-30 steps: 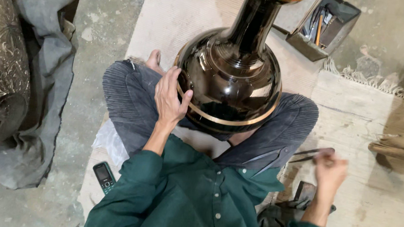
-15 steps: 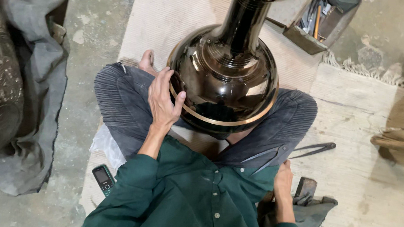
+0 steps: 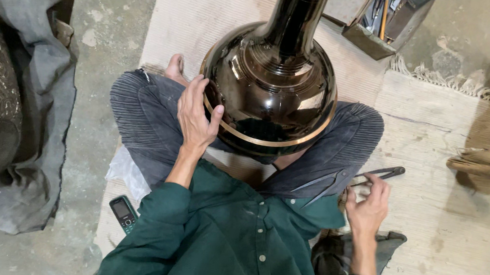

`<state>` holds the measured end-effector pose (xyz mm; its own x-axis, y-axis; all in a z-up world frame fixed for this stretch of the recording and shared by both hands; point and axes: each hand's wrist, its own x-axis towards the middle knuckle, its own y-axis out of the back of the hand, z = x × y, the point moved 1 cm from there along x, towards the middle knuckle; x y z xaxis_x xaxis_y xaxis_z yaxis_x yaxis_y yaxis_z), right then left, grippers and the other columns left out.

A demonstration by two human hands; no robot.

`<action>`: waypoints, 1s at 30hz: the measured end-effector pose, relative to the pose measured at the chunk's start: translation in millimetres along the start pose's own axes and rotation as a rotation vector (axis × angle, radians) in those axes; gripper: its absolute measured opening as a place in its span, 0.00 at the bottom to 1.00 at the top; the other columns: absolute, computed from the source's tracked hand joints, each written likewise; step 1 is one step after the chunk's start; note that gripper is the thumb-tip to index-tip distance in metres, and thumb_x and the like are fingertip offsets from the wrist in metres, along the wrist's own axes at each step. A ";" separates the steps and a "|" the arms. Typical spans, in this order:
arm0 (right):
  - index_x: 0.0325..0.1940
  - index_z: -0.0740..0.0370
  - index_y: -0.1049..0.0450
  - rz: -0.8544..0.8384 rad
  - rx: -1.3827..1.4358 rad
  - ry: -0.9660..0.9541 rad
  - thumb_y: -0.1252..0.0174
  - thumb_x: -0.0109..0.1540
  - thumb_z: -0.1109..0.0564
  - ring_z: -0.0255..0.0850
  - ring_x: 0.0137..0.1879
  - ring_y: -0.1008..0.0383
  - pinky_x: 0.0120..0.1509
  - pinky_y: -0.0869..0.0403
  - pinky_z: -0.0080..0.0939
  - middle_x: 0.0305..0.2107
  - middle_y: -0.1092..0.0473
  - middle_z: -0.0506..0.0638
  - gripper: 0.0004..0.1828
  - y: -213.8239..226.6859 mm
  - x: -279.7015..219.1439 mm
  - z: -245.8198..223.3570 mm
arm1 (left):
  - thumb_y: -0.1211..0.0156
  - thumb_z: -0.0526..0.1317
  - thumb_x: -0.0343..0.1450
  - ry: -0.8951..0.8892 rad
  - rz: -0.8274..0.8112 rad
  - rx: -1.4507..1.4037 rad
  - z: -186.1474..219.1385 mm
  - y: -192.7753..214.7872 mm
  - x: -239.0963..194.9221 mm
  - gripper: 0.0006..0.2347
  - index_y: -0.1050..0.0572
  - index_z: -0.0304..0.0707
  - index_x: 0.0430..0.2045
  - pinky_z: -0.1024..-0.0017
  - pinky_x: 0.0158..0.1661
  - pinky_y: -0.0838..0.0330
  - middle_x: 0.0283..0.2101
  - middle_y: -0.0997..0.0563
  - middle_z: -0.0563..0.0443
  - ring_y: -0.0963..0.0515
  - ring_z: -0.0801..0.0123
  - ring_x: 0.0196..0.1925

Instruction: The person sits cross-legged and uses a small chisel and a hammer to engrave decorative lines into the surface of a large polished metal vessel. They hold the vessel steady with one hand while striking the chisel with the other to create fine grooves.

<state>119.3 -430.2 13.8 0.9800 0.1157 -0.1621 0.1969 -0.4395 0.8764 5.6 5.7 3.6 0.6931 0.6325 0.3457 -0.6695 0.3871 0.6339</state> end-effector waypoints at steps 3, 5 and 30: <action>0.53 0.55 0.24 -0.060 -0.088 0.670 0.33 0.48 0.66 0.55 0.69 0.33 0.70 0.29 0.51 0.60 0.33 0.54 0.29 28.8 1.3 -50.9 | 0.53 0.60 0.77 0.005 -0.004 -0.012 0.3 0.8 0.4 0.30 0.33 0.28 0.62 0.50 0.66 0.39 0.67 0.30 0.33 0.30 0.41 0.68; 0.49 0.54 0.21 -0.234 -0.241 0.846 0.34 0.44 0.68 0.54 0.69 0.34 0.72 0.32 0.54 0.58 0.32 0.53 0.29 27.8 4.1 -74.0 | 0.53 0.60 0.77 0.012 -0.010 -0.008 -0.3 0.4 -1.2 0.30 0.33 0.28 0.62 0.50 0.66 0.40 0.67 0.30 0.33 0.30 0.41 0.69; 0.65 0.64 0.34 -0.434 0.819 0.267 0.35 0.62 0.64 0.28 0.30 0.33 0.31 0.35 0.26 0.30 0.29 0.46 0.28 60.7 62.9 -115.1 | 0.45 0.60 0.74 -0.105 0.076 -0.111 66.6 -11.1 -2.0 0.26 0.30 0.32 0.51 0.42 0.73 0.46 0.67 0.31 0.34 0.35 0.42 0.74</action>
<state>189.4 -347.0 109.0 0.7975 0.5691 -0.2001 0.5997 -0.7841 0.1599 29.4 -44.5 41.9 0.6595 0.5914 0.4640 -0.7425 0.4162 0.5248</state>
